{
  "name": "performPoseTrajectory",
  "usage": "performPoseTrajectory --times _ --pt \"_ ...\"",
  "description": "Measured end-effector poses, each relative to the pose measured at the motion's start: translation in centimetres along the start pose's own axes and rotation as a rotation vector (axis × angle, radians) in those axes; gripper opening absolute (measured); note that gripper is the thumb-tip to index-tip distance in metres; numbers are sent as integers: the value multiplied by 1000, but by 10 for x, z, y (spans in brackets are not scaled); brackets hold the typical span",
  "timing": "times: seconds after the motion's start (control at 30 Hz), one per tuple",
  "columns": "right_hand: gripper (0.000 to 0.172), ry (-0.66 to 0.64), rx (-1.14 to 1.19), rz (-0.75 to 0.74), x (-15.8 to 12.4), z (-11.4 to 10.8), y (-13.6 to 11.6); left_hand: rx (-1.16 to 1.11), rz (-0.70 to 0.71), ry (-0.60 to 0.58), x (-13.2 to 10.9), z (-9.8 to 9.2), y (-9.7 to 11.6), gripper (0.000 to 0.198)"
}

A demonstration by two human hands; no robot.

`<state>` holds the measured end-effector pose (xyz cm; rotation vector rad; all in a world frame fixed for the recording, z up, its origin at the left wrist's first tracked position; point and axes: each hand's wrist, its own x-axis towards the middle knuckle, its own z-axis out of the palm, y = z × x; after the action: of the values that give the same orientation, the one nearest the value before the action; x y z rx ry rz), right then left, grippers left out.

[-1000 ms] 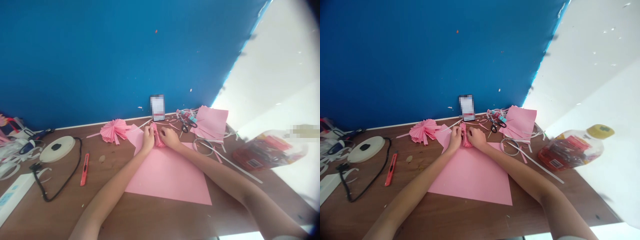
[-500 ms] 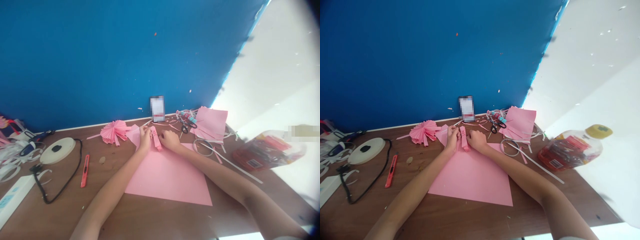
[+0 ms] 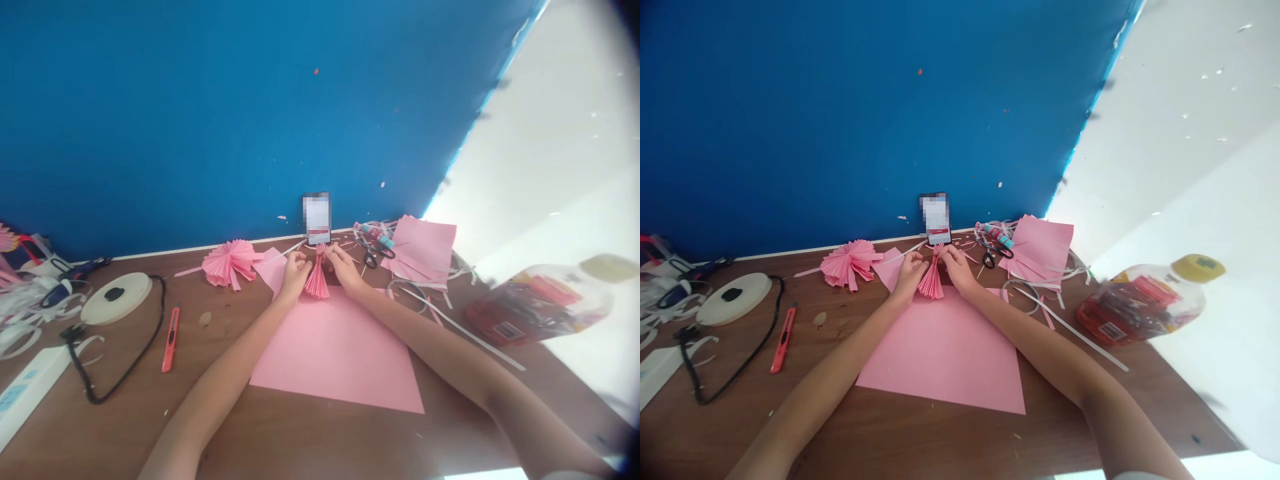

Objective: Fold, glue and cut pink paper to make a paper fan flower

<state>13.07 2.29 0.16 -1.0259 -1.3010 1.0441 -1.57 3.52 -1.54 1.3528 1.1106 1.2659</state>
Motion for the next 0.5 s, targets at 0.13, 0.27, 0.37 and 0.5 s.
performPoseTrajectory --times 0.13,0.27,0.37,0.5 --pt "21 -74 484 162 6 1 2 24 -5 -24 -1 2 0 20" --pt "23 -135 593 273 10 -6 4 111 27 -47 -4 3 2 16" --pt "25 -169 515 295 13 -11 5 228 136 -49 -5 0 6 17" --pt "24 -143 216 305 16 -14 8 468 202 -103 -3 -8 12 17"
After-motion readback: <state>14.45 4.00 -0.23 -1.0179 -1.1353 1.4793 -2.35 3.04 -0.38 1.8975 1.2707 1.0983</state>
